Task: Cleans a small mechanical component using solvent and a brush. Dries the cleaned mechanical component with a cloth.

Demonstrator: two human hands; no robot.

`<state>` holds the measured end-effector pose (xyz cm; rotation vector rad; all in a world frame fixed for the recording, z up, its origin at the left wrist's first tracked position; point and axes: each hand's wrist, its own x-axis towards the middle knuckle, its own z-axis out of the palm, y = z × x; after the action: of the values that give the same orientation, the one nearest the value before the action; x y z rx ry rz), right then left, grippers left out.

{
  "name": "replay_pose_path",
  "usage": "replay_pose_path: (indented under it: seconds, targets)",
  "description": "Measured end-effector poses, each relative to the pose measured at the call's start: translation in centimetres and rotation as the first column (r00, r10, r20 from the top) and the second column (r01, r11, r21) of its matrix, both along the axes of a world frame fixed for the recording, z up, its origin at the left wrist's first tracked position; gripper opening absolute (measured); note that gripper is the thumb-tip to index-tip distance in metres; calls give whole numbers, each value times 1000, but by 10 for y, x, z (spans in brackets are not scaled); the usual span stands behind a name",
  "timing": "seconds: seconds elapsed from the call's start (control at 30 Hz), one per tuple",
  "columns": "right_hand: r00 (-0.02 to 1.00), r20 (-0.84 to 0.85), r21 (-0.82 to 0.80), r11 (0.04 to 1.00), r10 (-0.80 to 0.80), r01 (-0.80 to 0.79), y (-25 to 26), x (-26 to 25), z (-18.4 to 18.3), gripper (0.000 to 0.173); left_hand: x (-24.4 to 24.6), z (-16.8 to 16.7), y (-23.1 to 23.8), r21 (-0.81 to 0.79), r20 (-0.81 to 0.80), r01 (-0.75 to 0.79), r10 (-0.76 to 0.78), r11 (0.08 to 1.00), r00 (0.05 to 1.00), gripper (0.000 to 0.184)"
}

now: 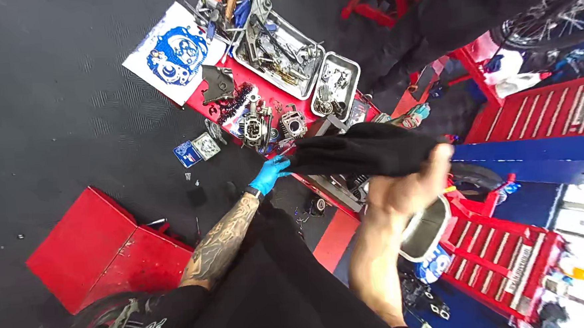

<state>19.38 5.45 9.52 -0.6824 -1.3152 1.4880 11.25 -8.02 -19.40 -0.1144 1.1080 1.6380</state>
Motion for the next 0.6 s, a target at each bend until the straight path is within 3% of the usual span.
replay_pose_path:
  seconds: [0.1, 0.13, 0.17, 0.2, 0.23, 0.3, 0.37, 0.43, 0.47, 0.5, 0.57, 0.6]
  targets:
    - [973, -224, 176, 984, 58, -18, -2, 57, 66, 41, -1, 23, -47, -66, -95, 29, -36, 997, 995, 35]
    - [953, -304, 210, 976, 6, 61, -7, 78, 68, 40, -1, 32, -65, -89, -117, 29, -40, 996, 992, 34]
    - [942, -302, 172, 963, -147, 205, -24, 89, 61, 38, -4, 42, -79, -106, -144, 23, -38, 994, 989, 33]
    - [949, -174, 122, 951, -261, 284, -50, 96, 47, 33, -8, 54, -92, -117, -174, 13, -34, 993, 984, 33]
    - [959, 58, 48, 960, -279, 276, -79, 104, 31, 32, -11, 66, -104, -121, -205, -4, -21, 993, 979, 31]
    - [892, 428, -164, 958, -146, 236, -122, 108, -1, 10, -14, 96, -126, -102, -263, -37, 9, 994, 965, 27]
    - [806, 581, -298, 951, 112, 83, -140, 118, -41, 7, -15, 132, -139, -52, -332, -40, 20, 998, 943, 24]
    - [558, 751, -411, 911, 353, -23, -142, 110, -57, 16, -14, 169, -142, 1, -420, -33, 31, 999, 907, 22]
    - [424, 770, -508, 860, 478, -47, -136, 93, -51, 22, -11, 185, -140, 14, -469, -37, 39, 999, 882, 21]
    - [399, 743, -558, 827, 537, -74, -130, 79, -57, 24, -7, 197, -136, 10, -522, -46, 44, 999, 852, 21]
    - [485, 607, -657, 741, 630, -139, -129, 64, -57, 17, 3, 212, -124, -78, -707, -72, -4, 994, 708, 24]
    - [513, 542, -701, 695, 665, -160, -132, 61, -58, 15, 7, 214, -119, -162, -832, -88, -88, 983, 547, 29]
